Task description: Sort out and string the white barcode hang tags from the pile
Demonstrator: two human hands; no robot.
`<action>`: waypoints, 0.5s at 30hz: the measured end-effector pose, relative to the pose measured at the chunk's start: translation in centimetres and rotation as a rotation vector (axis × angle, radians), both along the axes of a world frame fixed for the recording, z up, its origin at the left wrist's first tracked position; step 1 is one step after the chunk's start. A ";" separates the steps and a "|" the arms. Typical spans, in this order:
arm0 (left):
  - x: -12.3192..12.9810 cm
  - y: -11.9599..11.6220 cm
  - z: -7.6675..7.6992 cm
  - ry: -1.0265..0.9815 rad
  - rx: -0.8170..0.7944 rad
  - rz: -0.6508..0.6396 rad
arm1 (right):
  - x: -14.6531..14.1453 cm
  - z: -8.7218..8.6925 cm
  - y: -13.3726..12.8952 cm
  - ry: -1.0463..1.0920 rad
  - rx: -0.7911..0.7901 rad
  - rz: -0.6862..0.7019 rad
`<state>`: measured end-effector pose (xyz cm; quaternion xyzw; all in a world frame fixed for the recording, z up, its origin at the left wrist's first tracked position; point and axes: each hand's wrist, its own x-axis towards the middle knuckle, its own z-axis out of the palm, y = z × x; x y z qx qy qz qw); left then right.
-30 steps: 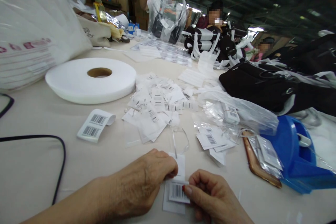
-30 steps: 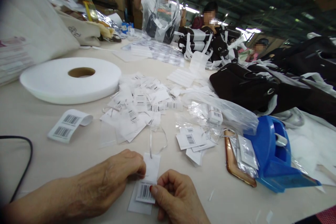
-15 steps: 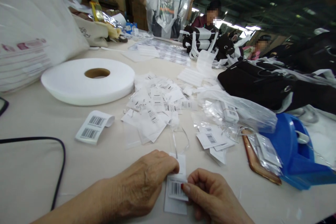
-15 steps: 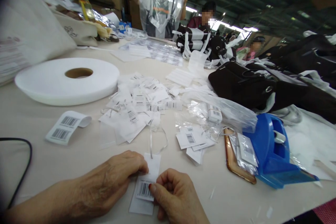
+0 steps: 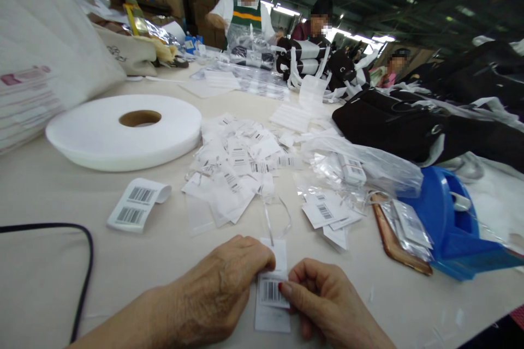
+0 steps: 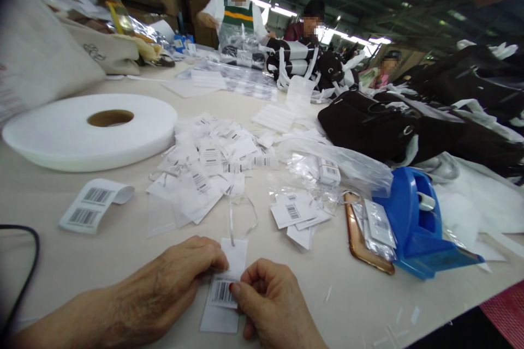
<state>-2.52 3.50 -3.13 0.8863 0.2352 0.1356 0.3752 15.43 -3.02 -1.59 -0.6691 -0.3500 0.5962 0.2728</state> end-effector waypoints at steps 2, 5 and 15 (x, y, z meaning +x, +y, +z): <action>0.0 0.0 0.1 0.006 0.000 -0.003 | 0.0 -0.2 -0.1 -0.007 0.010 -0.005; 0.0 0.1 0.2 0.019 0.000 -0.005 | 0.0 -0.7 -0.2 -0.018 0.029 0.001; 0.4 -0.3 1.0 0.033 0.041 0.038 | -0.4 -0.6 -0.2 -0.090 0.057 0.003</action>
